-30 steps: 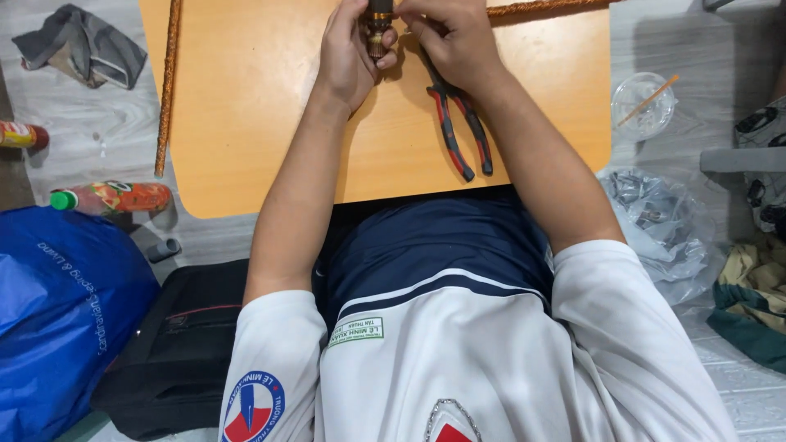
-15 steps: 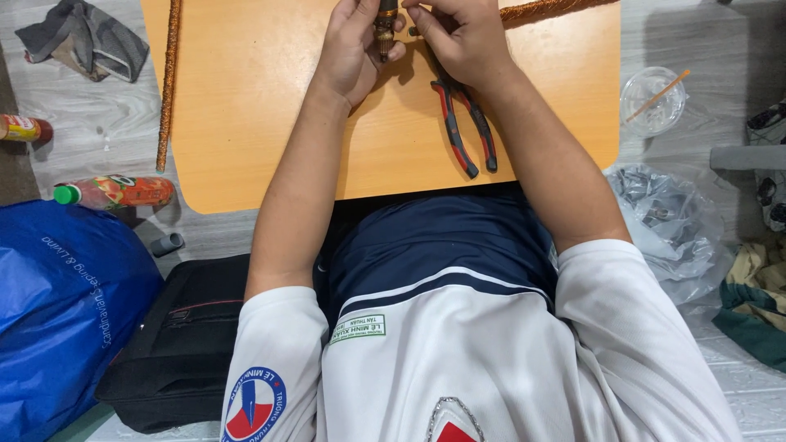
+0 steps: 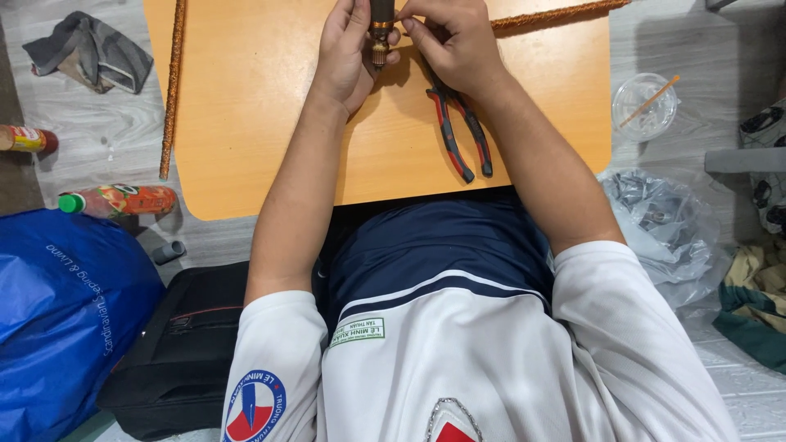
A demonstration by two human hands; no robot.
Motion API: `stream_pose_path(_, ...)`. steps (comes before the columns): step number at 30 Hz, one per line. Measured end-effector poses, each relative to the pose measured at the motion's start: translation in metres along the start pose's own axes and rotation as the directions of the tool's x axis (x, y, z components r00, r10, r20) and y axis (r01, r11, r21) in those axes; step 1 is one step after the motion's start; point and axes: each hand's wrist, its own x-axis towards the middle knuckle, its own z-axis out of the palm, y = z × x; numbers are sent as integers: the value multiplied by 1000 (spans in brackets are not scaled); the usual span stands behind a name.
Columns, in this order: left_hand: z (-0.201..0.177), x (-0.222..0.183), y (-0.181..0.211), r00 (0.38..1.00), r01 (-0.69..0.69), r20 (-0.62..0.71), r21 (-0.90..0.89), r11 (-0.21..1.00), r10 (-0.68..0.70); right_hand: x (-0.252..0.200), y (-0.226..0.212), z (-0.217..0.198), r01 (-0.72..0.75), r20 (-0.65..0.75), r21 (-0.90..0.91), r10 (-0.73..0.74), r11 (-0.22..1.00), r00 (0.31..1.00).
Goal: Winding and adjusting copper wire on a motor armature using a small tool and pliers.
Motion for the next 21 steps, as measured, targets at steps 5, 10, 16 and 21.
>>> stream_pose_path(5,0,-1,1,994,58,-101,78,995,-50,-2,-2,-1,-71,-16,4,71,997,997)
stream_pose_path(10,-2,1,-1,999,32,-32,40,999,-31,-1,0,-1,-67,-18,14,68,998,998)
stream_pose_path(16,19,-7,17,994,85,-66,14,996,-84,2,-2,1,-58,1,20,58,998,998)
stream_pose_path(21,-3,-1,1,997,74,-24,44,996,-73,0,3,4,-40,29,-52,41,998,999)
